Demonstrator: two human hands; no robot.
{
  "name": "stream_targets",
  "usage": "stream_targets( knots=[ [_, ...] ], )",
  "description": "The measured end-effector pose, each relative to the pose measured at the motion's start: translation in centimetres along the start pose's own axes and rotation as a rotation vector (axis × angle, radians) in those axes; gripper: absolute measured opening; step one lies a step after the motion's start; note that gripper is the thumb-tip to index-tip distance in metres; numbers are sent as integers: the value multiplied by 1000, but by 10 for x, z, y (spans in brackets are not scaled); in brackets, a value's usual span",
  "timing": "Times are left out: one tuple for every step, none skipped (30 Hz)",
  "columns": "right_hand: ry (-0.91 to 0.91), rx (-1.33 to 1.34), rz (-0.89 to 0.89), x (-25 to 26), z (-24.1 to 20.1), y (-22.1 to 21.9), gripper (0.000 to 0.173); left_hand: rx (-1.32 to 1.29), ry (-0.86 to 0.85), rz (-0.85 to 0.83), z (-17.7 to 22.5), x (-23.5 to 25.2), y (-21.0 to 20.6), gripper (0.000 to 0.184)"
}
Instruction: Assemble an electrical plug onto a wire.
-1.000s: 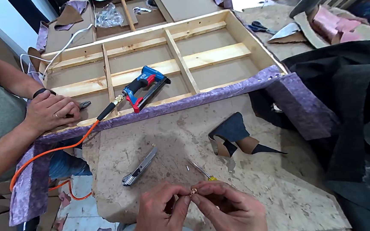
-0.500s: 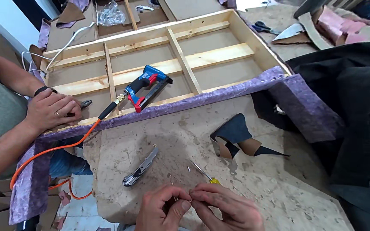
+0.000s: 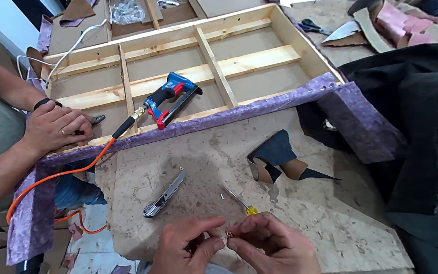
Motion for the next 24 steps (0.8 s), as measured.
stream_targets(
  knots=[
    [-21,5,-23,1,-2,1,27,27,-22,-10,0,0,0,26],
    [-40,6,-47,2,-5,3,28,54,-41,-22,1,1,1,26],
    [-61,6,-69,4,-7,5,29,78,-59,-35,2,1,1,25],
    [-80,7,-92,5,-8,7,30,99,-74,-46,2,1,1,25],
    [-95,1,-114,6,-9,8,31,118,-86,-54,3,2,0,25],
    [-102,-4,-131,7,-9,10,31,136,-98,-62,2,2,0,25],
    [-105,-6,-142,7,-10,11,31,154,-112,-68,2,2,0,24],
    [-107,-3,-146,8,-11,11,32,172,-121,-75,3,3,0,23],
    [-107,1,-147,8,-11,12,33,191,-128,-79,3,3,0,23],
    [-109,9,-143,8,-12,12,33,210,-133,-79,4,3,-1,22],
    [-114,24,-138,7,-13,12,34,230,-141,-75,5,4,-1,21],
    [-125,45,-131,7,-13,12,34,251,-153,-70,6,4,-1,21],
    [-140,70,-119,6,-14,11,34,267,-164,-65,6,4,-2,21],
    [-155,97,-102,6,-15,11,35,281,-173,-63,6,5,-2,21],
    [-168,123,-84,6,-15,10,36,293,-180,-61,6,5,-2,21],
    [-177,150,-64,5,-15,9,37,305,-184,-60,7,5,-2,21],
    [-185,176,-40,4,-15,8,38,319,-186,-59,7,5,-3,21],
    [-193,201,-16,3,-16,6,39,335,-189,-57,8,6,-3,22],
    [-202,225,7,1,-16,4,40,350,-198,-59,9,7,-4,22],
    [-207,243,31,0,-16,2,41,370,-205,-66,10,7,-4,22],
    [-212,252,56,-1,-16,0,41,386,-214,-72,11,8,-5,22],
    [-215,260,82,-2,-16,-1,41,404,-222,-74,11,9,-5,21],
    [-220,268,104,-2,-15,-3,41,423,-228,-70,11,9,-5,20],
    [-225,280,123,-3,-14,-5,40,446,-235,-58,12,9,-6,19]
  ],
)
Point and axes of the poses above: each hand's wrist, its own x-axis towards the middle knuckle, its own y-axis out of the back of the hand, z = x × y, the point moved 2 cm from there along x, towards the middle knuckle, and after that the axes turned 5 degrees about -z, right-handed, at the moved point
